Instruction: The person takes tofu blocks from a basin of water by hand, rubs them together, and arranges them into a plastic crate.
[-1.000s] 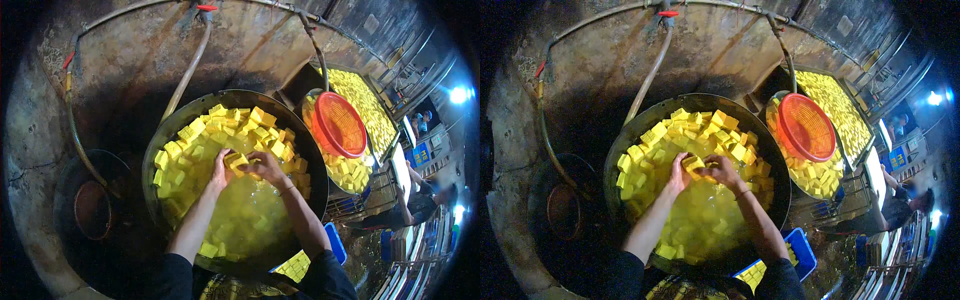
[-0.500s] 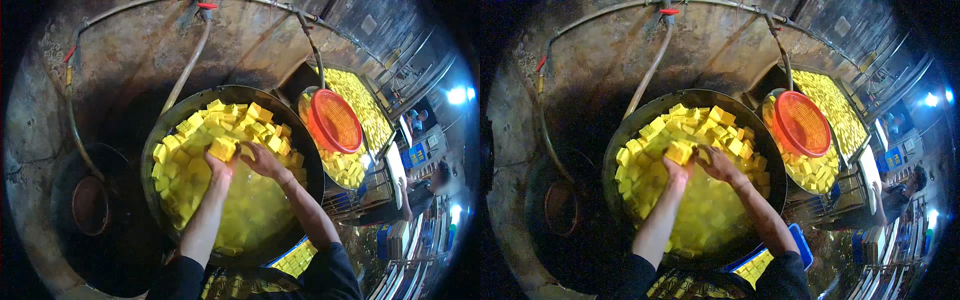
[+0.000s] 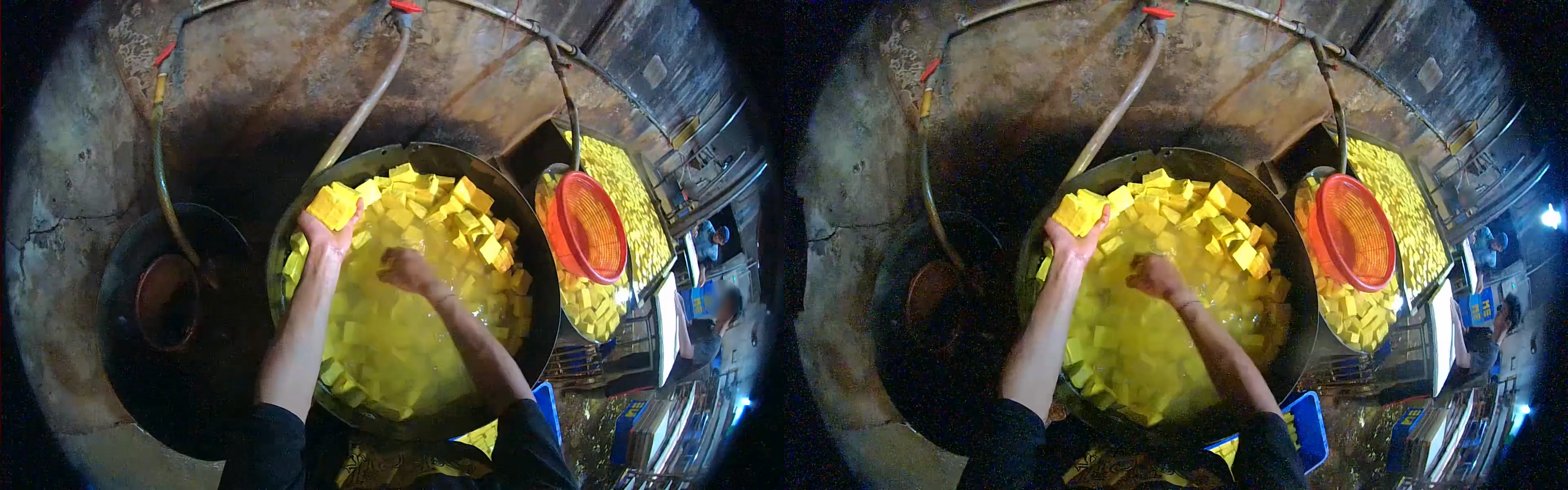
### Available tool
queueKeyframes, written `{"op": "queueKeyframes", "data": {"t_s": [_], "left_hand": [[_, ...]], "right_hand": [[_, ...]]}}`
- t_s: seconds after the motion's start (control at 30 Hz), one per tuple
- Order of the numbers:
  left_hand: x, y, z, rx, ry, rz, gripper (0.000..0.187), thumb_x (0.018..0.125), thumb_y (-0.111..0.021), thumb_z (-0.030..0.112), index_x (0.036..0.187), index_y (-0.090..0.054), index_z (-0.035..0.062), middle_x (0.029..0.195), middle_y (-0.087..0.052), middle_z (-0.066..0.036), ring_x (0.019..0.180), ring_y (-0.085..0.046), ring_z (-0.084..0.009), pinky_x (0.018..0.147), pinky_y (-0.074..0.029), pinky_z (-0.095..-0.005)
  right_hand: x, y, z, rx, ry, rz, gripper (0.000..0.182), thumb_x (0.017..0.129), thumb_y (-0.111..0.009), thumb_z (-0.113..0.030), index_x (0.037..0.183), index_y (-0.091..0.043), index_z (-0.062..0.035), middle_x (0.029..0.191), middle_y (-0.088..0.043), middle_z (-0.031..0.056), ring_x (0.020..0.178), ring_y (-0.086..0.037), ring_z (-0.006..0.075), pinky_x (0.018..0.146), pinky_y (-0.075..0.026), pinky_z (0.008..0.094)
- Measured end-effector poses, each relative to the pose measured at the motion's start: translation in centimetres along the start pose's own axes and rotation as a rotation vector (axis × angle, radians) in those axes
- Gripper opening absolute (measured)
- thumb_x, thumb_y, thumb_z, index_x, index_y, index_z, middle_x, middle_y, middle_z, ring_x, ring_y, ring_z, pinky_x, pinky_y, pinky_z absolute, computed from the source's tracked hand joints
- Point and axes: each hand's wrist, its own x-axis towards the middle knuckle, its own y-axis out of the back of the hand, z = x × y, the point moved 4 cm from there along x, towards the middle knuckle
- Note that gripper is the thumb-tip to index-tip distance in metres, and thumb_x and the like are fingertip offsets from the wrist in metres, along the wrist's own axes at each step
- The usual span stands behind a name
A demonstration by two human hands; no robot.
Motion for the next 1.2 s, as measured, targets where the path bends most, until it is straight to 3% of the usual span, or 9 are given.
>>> {"op": "queueKeyframes", "data": {"t_s": [0.1, 0.2, 0.27, 0.37, 0.6, 0.7, 1.03, 1.07, 1.2], "left_hand": [[0.7, 1.6, -0.1, -0.067, 0.018, -0.04, 0.044, 0.085, -0.033, 0.045, 0.103, -0.057, 0.0126, 0.107, -0.059, -0.01, 0.103, -0.053, -0.0299, 0.087, -0.041, -0.0556], [0.2, 2.7, -0.1, -0.149, 0.024, -0.02, 0.044, 0.085, -0.032, 0.042, 0.103, -0.056, 0.0102, 0.104, -0.06, -0.011, 0.099, -0.055, -0.0306, 0.085, -0.042, -0.0557], [0.3, 3.3, 0.0, -0.187, 0.012, -0.04, 0.043, 0.085, -0.032, 0.041, 0.103, -0.056, 0.0099, 0.102, -0.061, -0.01, 0.097, -0.056, -0.0301, 0.082, -0.042, -0.0548], [0.4, 3.9, -0.7, -0.166, 0.047, -0.094, 0.041, 0.085, -0.033, 0.041, 0.101, -0.057, 0.0115, 0.1, -0.062, -0.008, 0.095, -0.057, -0.0282, 0.08, -0.044, -0.0523], [-3.1, 2.5, -5.1, 0.255, -0.008, -0.102, 0.037, 0.085, -0.039, 0.038, 0.096, -0.059, 0.0091, 0.09, -0.064, -0.006, 0.083, -0.061, -0.0245, 0.075, -0.049, -0.0438], [-3.5, 2.2, -10.5, -0.042, 0.304, -0.105, 0.032, 0.084, -0.04, 0.032, 0.094, -0.06, 0.0085, 0.087, -0.064, -0.006, 0.085, -0.061, -0.0239, 0.076, -0.05, -0.0386], [-10.7, 2.6, -23.4, 0.05, 0.599, -0.28, 0.031, 0.078, -0.046, 0.035, 0.088, -0.059, 0.0082, 0.083, -0.063, -0.006, 0.08, -0.061, -0.0216, 0.076, -0.049, -0.035], [-12.6, 1.5, -24.6, 0.043, 0.628, -0.318, 0.032, 0.08, -0.045, 0.034, 0.088, -0.059, 0.0077, 0.083, -0.062, -0.006, 0.08, -0.061, -0.0216, 0.077, -0.049, -0.0354], [-22.6, -2.4, -28.7, 0.241, 0.776, -0.555, 0.043, 0.089, -0.042, 0.038, 0.115, -0.053, 0.0051, 0.099, -0.059, -0.008, 0.091, -0.06, -0.0198, 0.084, -0.048, -0.0351]], "right_hand": [[3.2, -0.2, -5.1, -0.167, -0.428, -0.073, 0.034, 0.072, -0.063, -0.019, 0.106, -0.064, -0.0165, 0.093, -0.064, 0.0129, 0.095, -0.058, 0.0304, 0.082, -0.048, 0.043], [3.7, -1.8, -4.3, -0.182, -0.067, 0.155, 0.025, 0.07, -0.062, -0.02, 0.095, -0.066, -0.0165, 0.095, -0.064, 0.014, 0.084, -0.062, 0.0299, 0.081, -0.049, 0.041], [3.8, -1.3, -3.6, -0.252, -0.058, -0.165, 0.032, 0.074, -0.066, -0.03, 0.097, -0.067, -0.0077, 0.102, -0.064, 0.0133, 0.091, -0.061, 0.0281, 0.085, -0.047, 0.0393], [-0.9, 2.5, -3.5, 1.096, -0.309, 0.131, 0.033, 0.075, -0.073, -0.011, 0.099, -0.059, 0.0071, 0.092, -0.066, 0.0124, 0.077, -0.063, 0.0151, 0.067, -0.051, 0.0266], [-5.7, 12.8, -11.5, 0.734, -0.505, 0.52, 0.029, 0.076, -0.072, -0.021, 0.094, -0.066, 0.0021, 0.081, -0.065, 0.0036, 0.066, -0.056, 0.0089, 0.06, -0.042, 0.0214], [-6.6, 15.2, -14.7, 0.591, -0.663, 0.518, 0.033, 0.075, -0.075, -0.025, 0.093, -0.066, 0.0006, 0.076, -0.063, 0.0017, 0.062, -0.051, 0.0076, 0.054, -0.038, 0.0208], [-15.5, 18.3, -17.4, 0.371, -0.515, 0.72, 0.039, 0.079, -0.07, -0.019, 0.109, -0.053, -0.0013, 0.092, -0.058, 0.0064, 0.084, -0.056, 0.0145, 0.074, -0.046, 0.0274], [-17.3, 19.0, -16.3, -0.176, -0.522, 0.713, 0.049, 0.074, -0.075, -0.024, 0.112, -0.051, -0.0025, 0.103, -0.056, 0.0107, 0.097, -0.055, 0.0208, 0.082, -0.045, 0.0335], [-26.7, 21.2, -17.3, -0.227, -0.792, 0.643, 0.099, 0.065, -0.077, -0.04, 0.141, -0.026, -0.0026, 0.128, -0.045, 0.0178, 0.121, -0.042, 0.0296, 0.106, -0.027, 0.0353]]}}
